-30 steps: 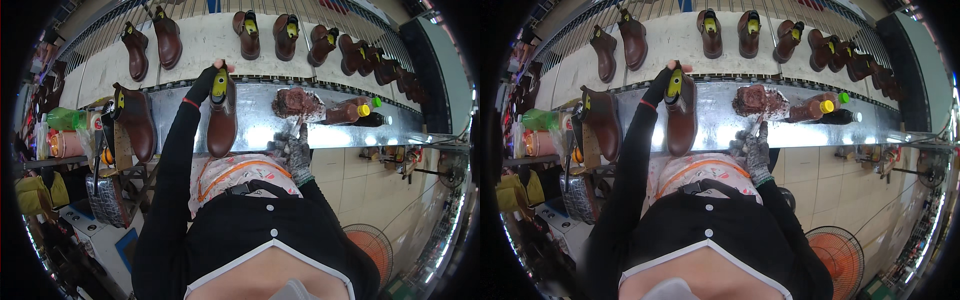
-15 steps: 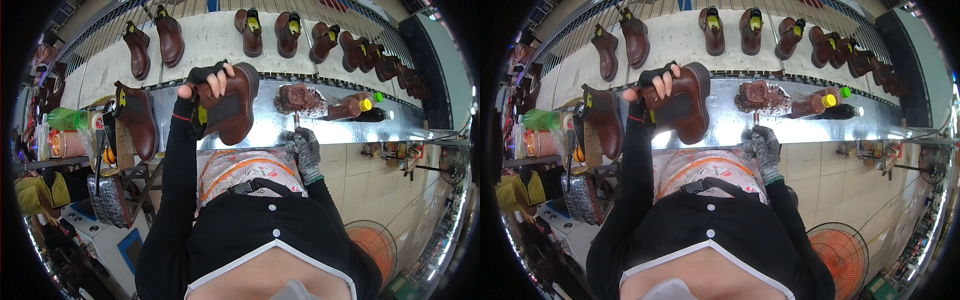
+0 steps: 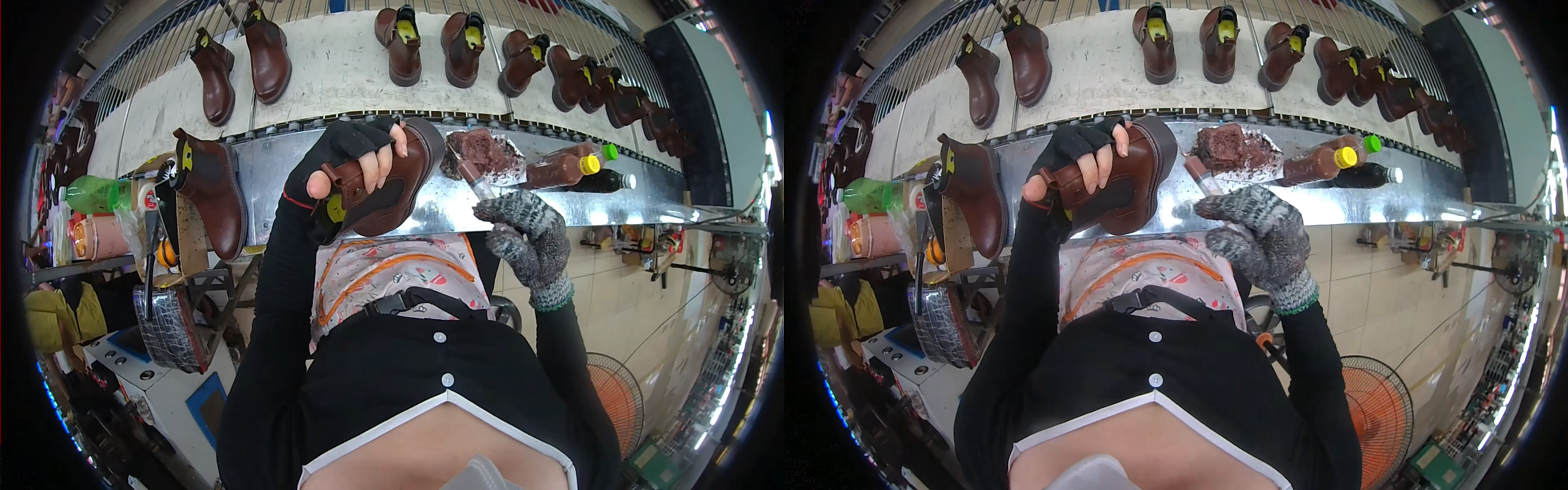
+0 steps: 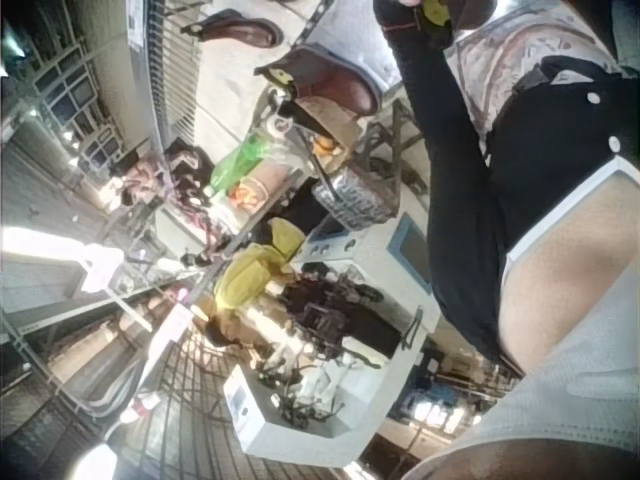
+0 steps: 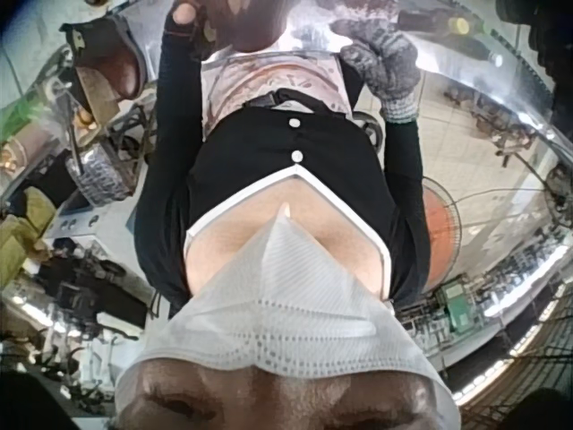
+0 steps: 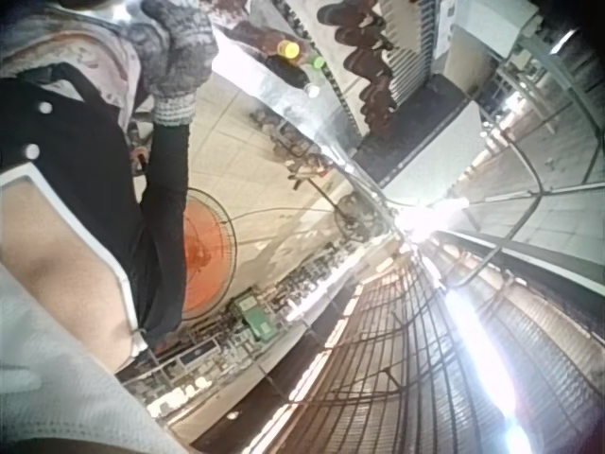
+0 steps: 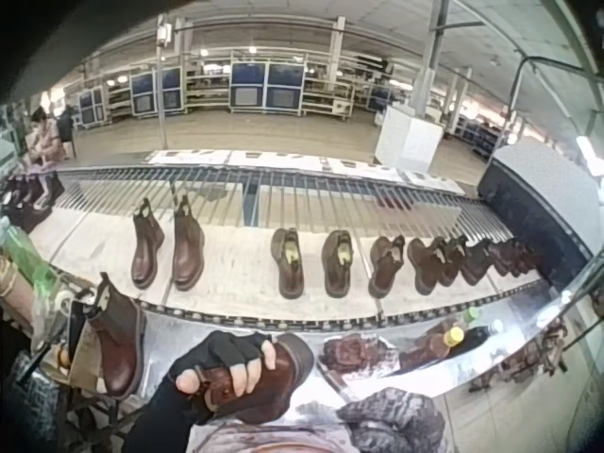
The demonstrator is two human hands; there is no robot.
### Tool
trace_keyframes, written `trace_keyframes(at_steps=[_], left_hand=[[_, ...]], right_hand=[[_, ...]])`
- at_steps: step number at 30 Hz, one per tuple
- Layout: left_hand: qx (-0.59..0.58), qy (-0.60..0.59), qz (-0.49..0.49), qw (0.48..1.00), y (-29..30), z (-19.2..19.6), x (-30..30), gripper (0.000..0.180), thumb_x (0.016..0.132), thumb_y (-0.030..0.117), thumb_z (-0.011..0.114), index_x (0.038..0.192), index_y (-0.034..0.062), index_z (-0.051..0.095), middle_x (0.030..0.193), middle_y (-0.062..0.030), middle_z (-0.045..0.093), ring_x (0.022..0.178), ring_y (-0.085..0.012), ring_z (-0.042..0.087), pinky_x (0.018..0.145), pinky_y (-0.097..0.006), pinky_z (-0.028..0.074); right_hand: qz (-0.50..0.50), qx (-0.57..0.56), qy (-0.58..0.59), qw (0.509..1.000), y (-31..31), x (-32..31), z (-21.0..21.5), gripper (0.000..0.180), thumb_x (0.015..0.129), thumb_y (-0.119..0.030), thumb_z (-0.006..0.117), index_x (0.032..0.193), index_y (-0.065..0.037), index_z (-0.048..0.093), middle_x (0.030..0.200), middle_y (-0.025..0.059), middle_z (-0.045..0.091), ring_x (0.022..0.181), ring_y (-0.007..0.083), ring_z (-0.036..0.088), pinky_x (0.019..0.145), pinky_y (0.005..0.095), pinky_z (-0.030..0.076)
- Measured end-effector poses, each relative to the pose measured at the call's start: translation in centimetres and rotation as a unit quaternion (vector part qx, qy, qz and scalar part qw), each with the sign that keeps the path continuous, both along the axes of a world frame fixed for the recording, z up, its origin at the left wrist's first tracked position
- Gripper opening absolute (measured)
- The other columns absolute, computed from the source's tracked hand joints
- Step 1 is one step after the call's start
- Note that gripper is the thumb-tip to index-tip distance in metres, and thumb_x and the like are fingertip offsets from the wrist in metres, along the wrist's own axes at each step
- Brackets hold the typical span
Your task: The recorder applies adhesive to the edges of brown boots using a small brush and a container of glue on a shoe manufacturing assembly line.
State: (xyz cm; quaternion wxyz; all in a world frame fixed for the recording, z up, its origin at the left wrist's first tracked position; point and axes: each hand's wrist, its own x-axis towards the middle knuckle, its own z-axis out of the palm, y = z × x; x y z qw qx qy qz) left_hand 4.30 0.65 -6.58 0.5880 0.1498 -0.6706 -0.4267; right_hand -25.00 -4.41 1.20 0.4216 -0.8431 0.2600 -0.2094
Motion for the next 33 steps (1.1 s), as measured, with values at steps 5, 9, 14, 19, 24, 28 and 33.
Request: trace_keyframes(at_steps=[5,9,14,19,24,28,33], left_hand=[[0.055,0.011,-0.046,0.997,0.5,-0.4,0.1,0.076,0.061,0.085,0.046,0.061,0.0106,0.060,0.064,-0.0022,0.056,0.087,-0.0217,0.046,0.099,-0.042,0.017],[0.029,0.021,-0.049,0.998,0.2,-0.6,0.2,0.077,0.060,0.086,0.046,0.060,0.0110,0.061,0.064,-0.0016,0.056,0.089,-0.0221,0.046,0.101,-0.042,0.016],[0.030,0.024,-0.036,0.999,0.2,-0.3,-0.1,0.077,0.059,0.086,0.046,0.058,0.0093,0.058,0.062,-0.0022,0.056,0.075,-0.0190,0.049,0.094,-0.040,0.024],[0.006,0.024,-0.033,0.999,0.1,-0.2,-0.1,0.079,0.059,0.085,0.046,0.057,0.0070,0.056,0.059,-0.0035,0.056,0.062,-0.0159,0.051,0.086,-0.038,0.034],[0.034,0.004,-0.048,0.998,0.0,-0.4,0.6,0.079,0.058,0.088,0.044,0.059,0.0110,0.060,0.064,-0.0020,0.056,0.092,-0.0238,0.046,0.102,-0.045,0.016],[0.005,0.020,-0.015,1.000,-0.2,-0.6,1.6,0.080,0.062,0.087,0.041,0.059,0.0086,0.059,0.063,-0.0033,0.057,0.073,-0.0200,0.049,0.089,-0.040,0.030],[0.007,0.060,-0.028,0.998,-0.3,-2.2,4.1,0.079,0.065,0.085,0.039,0.065,0.0088,0.061,0.070,-0.0046,0.057,0.095,-0.0245,0.043,0.098,-0.044,0.018]], right_hand=[[0.073,-0.064,-0.008,0.995,0.2,1.8,0.9,0.038,0.067,-0.030,0.072,0.098,-0.008,0.068,0.091,0.0075,0.067,0.078,0.0233,0.062,0.070,0.0339,0.047],[0.087,-0.126,0.047,0.987,0.1,1.9,0.5,0.037,0.068,-0.030,0.072,0.098,-0.010,0.068,0.092,0.0059,0.067,0.079,0.0237,0.062,0.069,0.0334,0.048],[0.093,-0.131,0.063,0.985,-0.1,1.9,0.1,0.037,0.067,-0.032,0.072,0.098,-0.012,0.068,0.093,0.0053,0.067,0.078,0.0239,0.062,0.069,0.0332,0.048],[0.090,-0.132,0.030,0.987,-0.3,2.1,0.2,0.034,0.068,-0.031,0.071,0.095,-0.011,0.069,0.093,0.0060,0.067,0.077,0.0235,0.063,0.068,0.0324,0.048],[0.092,-0.115,0.039,0.988,-0.8,2.2,0.3,0.022,0.075,-0.029,0.065,0.095,-0.023,0.071,0.089,-0.0044,0.064,0.078,0.0143,0.059,0.065,0.0292,0.044],[0.093,-0.153,0.030,0.983,-0.9,2.6,-0.6,0.021,0.076,-0.027,0.064,0.095,-0.023,0.070,0.083,-0.0040,0.064,0.073,0.0149,0.059,0.061,0.0302,0.043],[0.090,-0.041,-0.081,0.992,-0.1,4.5,-3.9,0.012,0.078,-0.017,0.059,0.088,-0.015,0.066,0.079,0.0016,0.063,0.070,0.0167,0.058,0.062,0.0300,0.043]])
